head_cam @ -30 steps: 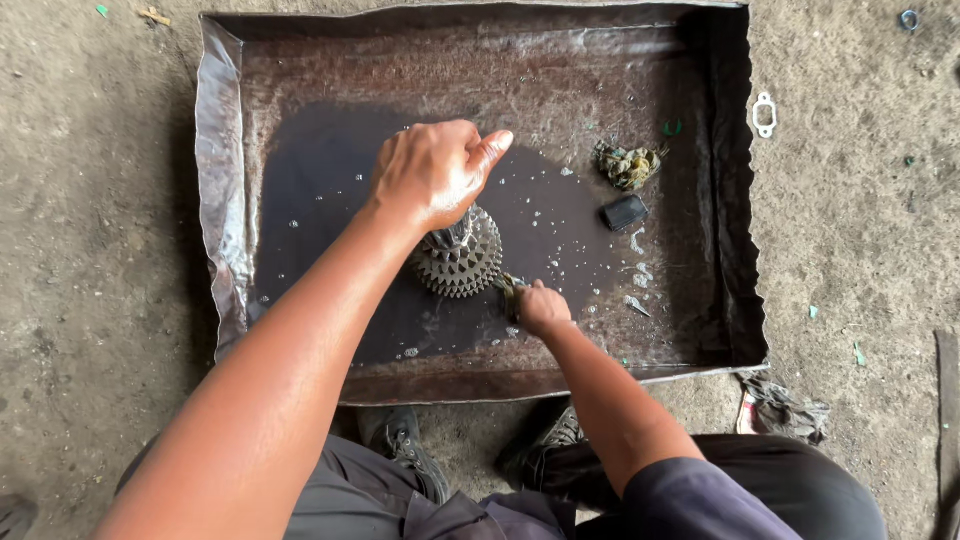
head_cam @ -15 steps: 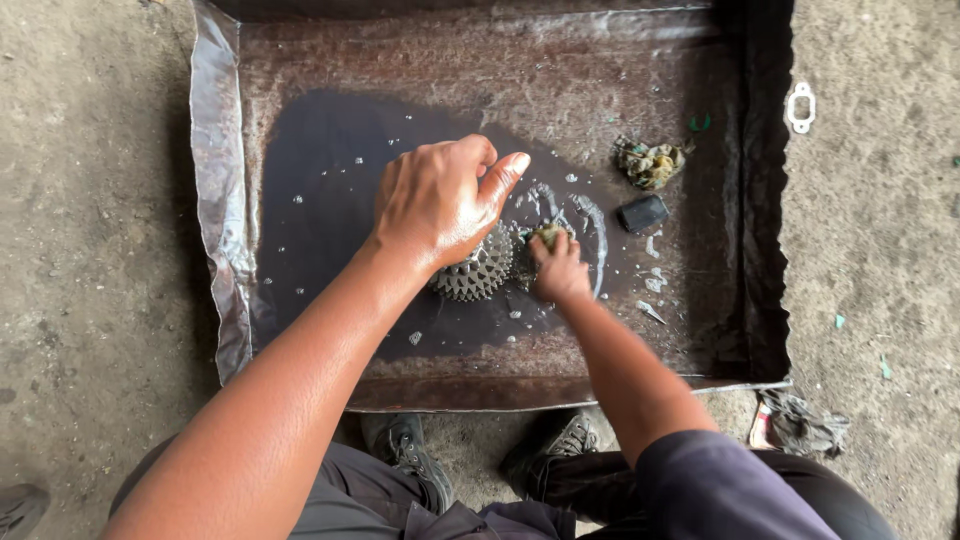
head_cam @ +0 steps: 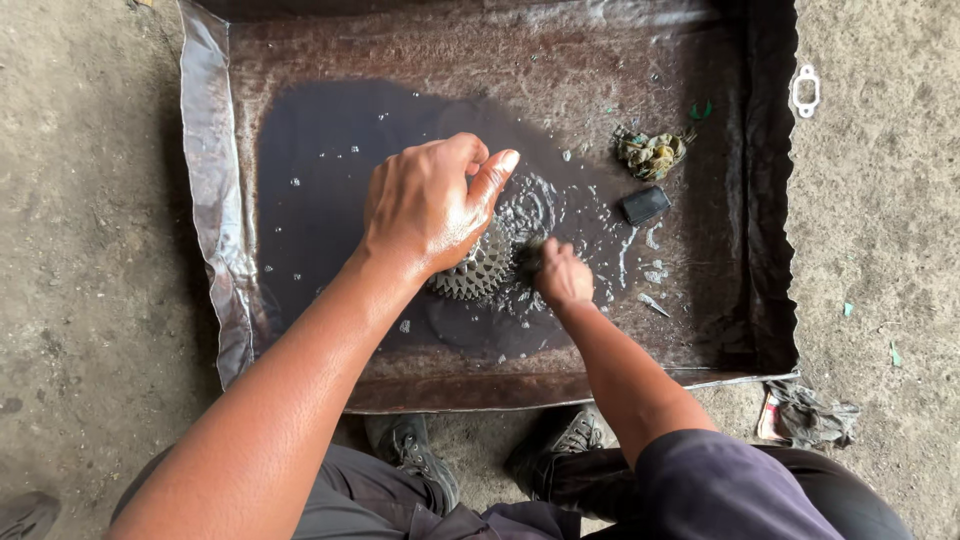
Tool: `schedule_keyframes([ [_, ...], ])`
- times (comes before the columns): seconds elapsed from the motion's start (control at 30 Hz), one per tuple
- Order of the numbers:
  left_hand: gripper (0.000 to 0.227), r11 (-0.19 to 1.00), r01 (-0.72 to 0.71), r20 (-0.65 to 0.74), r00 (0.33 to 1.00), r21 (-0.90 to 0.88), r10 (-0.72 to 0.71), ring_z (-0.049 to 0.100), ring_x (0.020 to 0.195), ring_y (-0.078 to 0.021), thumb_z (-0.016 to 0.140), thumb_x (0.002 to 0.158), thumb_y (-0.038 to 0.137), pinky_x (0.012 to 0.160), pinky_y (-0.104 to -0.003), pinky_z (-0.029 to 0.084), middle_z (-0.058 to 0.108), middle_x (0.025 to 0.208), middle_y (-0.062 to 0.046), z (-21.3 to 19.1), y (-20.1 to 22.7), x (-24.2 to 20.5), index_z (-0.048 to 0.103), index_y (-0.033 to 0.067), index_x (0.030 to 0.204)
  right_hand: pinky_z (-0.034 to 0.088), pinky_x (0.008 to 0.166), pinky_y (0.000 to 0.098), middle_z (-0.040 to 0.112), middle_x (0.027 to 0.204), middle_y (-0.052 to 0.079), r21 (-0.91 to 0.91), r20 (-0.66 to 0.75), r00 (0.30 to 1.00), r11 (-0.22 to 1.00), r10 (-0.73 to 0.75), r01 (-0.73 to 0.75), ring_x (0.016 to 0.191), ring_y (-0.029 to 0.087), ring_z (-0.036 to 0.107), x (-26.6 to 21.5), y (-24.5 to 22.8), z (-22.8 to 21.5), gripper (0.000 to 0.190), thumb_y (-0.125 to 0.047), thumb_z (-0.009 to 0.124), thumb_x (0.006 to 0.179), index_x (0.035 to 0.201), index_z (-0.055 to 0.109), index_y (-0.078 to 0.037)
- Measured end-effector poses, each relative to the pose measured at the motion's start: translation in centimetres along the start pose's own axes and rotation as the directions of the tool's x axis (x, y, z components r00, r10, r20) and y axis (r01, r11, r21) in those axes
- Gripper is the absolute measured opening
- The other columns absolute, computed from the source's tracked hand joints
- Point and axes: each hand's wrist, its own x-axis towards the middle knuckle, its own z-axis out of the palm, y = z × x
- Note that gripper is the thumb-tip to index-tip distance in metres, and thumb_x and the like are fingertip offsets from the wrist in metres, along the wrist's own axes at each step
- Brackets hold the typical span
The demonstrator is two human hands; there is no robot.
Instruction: The person cleans a gear shaft assembly using a cloth soaked in liquid, wiping the individual gears and the central shaft while it rests in a metal tray.
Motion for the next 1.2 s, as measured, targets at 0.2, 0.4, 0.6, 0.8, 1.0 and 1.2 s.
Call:
schedule_keyframes([
  [0.2,0.045,1.0,0.015,0.001,1.0,0.02,-0.015,0.073,0.057,-0.0257,0.059,0.101,0.047,0.055,-0.042,0.056,0.074,0.068,-0.011,-0.1,0.3,0.0,0.076,0.0079,0.088,0.058,0.087,0.0439,0.063,0.125,0.023,-0.128,-0.141,0.944,0.951,-0.297,0.28,0.103,0.036,0.067,0.5,2.4,2.6,0.029,-0.015,0.067,0.094,0.123,0.065,-0.016],
  [0.4,0.049,0.993,0.12,0.059,0.991,0.018,-0.121,0.075,0.074,-0.0325,0.055,0.099,0.055,0.068,-0.047,0.056,0.076,0.075,-0.009,-0.7,0.7,-0.2,0.076,0.0123,0.089,0.055,0.069,0.0379,0.074,0.094,0.011,0.915,-0.053,0.995,0.403,0.081,0.016,0.079,0.023,0.068,-1.0,2.8,0.1,0.029,-0.004,0.067,0.083,0.112,0.069,-0.004],
  [0.6,0.054,0.981,0.179,0.129,0.977,-0.075,-0.169,0.073,0.083,-0.0323,0.053,0.096,0.063,0.073,-0.047,0.055,0.077,0.084,-0.011,-0.5,-0.8,0.6,0.075,0.0144,0.092,0.055,0.066,0.0354,0.071,0.087,0.013,0.908,-0.114,0.938,0.35,-0.328,0.232,0.074,0.02,0.066,-10.6,-1.1,-13.6,0.028,0.0,0.066,0.082,0.109,0.07,0.003],
  [0.8,0.05,0.961,0.202,0.133,0.975,-0.191,-0.178,0.074,0.083,-0.0309,0.058,0.097,0.058,0.073,-0.044,0.054,0.075,0.09,-0.015,1.7,-4.3,-1.1,0.075,0.0112,0.097,0.058,0.075,0.0332,0.072,0.094,0.009,0.518,-0.355,0.794,0.603,-0.494,0.607,0.084,0.017,0.068,-23.5,-6.7,-28.5,0.033,-0.007,0.072,0.081,0.113,0.067,-0.002],
  [1.0,0.036,0.998,-0.033,-0.082,0.996,-0.054,0.028,0.07,0.1,-0.035,0.064,0.094,0.041,0.084,-0.043,0.055,0.073,0.108,-0.019,4.0,-7.1,-2.4,0.071,0.0092,0.111,0.06,0.081,0.0312,0.072,0.101,0.01,0.407,-0.549,0.665,0.533,-0.506,0.742,0.088,0.017,0.07,-27.6,-11.7,-33.2,0.044,-0.01,0.076,0.077,0.118,0.065,-0.003],
  [1.2,0.039,0.952,0.183,0.035,0.983,-0.246,-0.18,0.067,0.108,-0.0358,0.067,0.089,0.032,0.086,-0.043,0.054,0.071,0.115,-0.02,2.5,-5.8,-1.3,0.068,0.0046,0.118,0.059,0.079,0.0326,0.077,0.099,0.017,0.616,-0.547,0.738,0.407,-0.395,0.674,0.086,0.02,0.071,-25.1,-14.6,-31.6,0.042,-0.015,0.078,0.08,0.115,0.07,0.006],
])
